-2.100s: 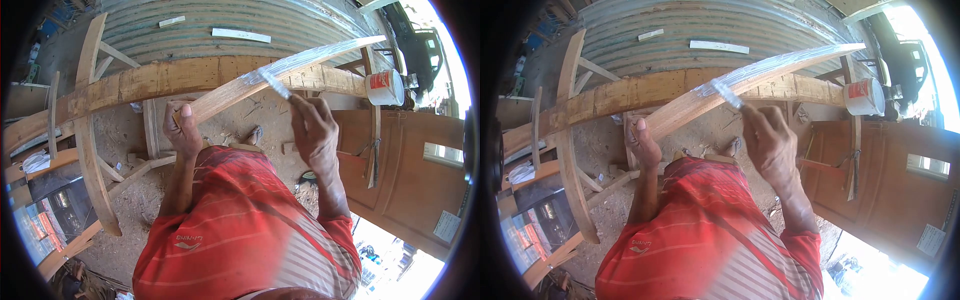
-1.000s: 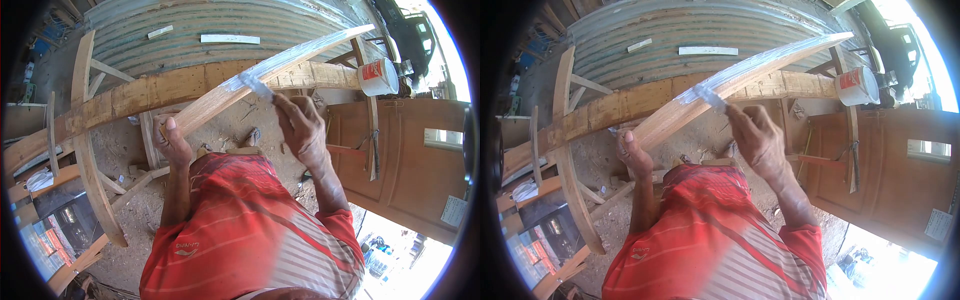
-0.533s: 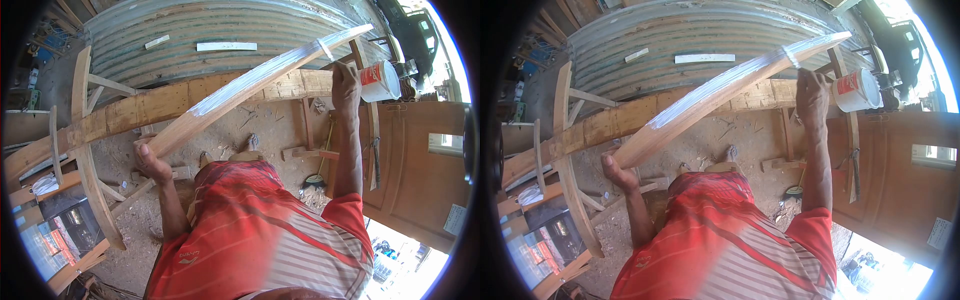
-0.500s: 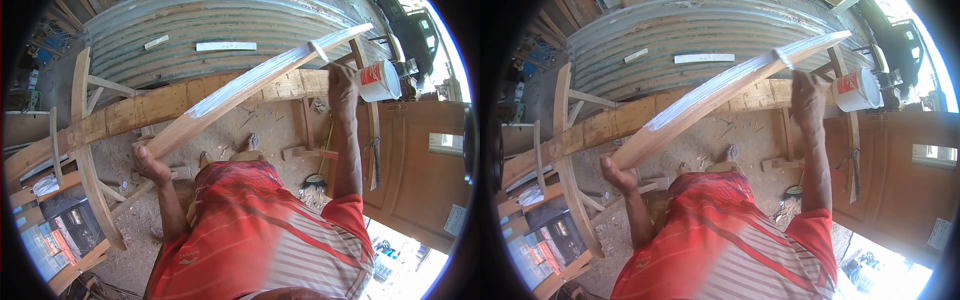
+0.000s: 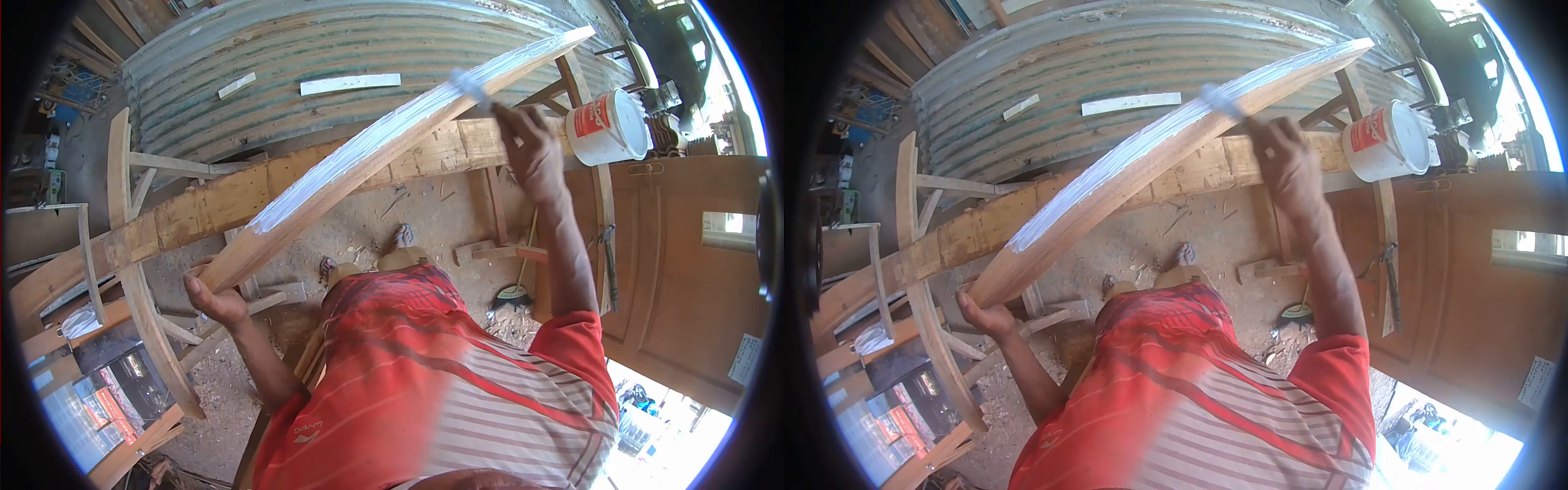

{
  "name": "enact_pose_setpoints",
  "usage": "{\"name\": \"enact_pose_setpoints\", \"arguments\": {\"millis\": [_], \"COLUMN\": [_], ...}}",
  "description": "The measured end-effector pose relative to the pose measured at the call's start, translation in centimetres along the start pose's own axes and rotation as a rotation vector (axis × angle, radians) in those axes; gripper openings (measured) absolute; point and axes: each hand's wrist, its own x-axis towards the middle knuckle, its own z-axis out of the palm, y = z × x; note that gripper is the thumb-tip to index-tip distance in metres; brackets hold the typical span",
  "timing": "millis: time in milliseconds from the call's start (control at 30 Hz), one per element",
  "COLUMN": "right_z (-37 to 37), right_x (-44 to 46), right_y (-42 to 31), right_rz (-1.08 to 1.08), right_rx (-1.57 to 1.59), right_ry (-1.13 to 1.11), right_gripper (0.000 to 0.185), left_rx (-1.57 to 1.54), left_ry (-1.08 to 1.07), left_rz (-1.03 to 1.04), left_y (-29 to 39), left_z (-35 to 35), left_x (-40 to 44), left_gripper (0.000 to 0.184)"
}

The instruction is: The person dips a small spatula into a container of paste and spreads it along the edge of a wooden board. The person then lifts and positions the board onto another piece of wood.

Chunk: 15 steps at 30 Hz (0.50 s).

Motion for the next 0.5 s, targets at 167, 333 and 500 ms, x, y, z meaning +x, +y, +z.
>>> {"name": "enact_pose_setpoints", "arguments": {"millis": [167,333,500], "right_z": [-2.3,-2.9,-2.7], "right_x": [3.5,5.1,4.6], "right_y": [13.0,19.3,20.3], "right_rz": [0.150,0.293,0.131], "right_rx": [-0.185,0.050,-0.102], "right_ry": [0.141,0.232,0.170], "right_gripper": [0.017,0.023,0.025], "left_rx": [-0.018,-0.078,-0.079], "left_ry": [0.098,0.186,0.254], "left_rz": [-0.015,-0.058,-0.113], "left_y": [-0.1,-0.5,0.7], "left_z": [0.4,0.0,0.8], "left_x": [-0.1,0.0,-0.2], "left_gripper": [0.053,0.050,0.052]}}
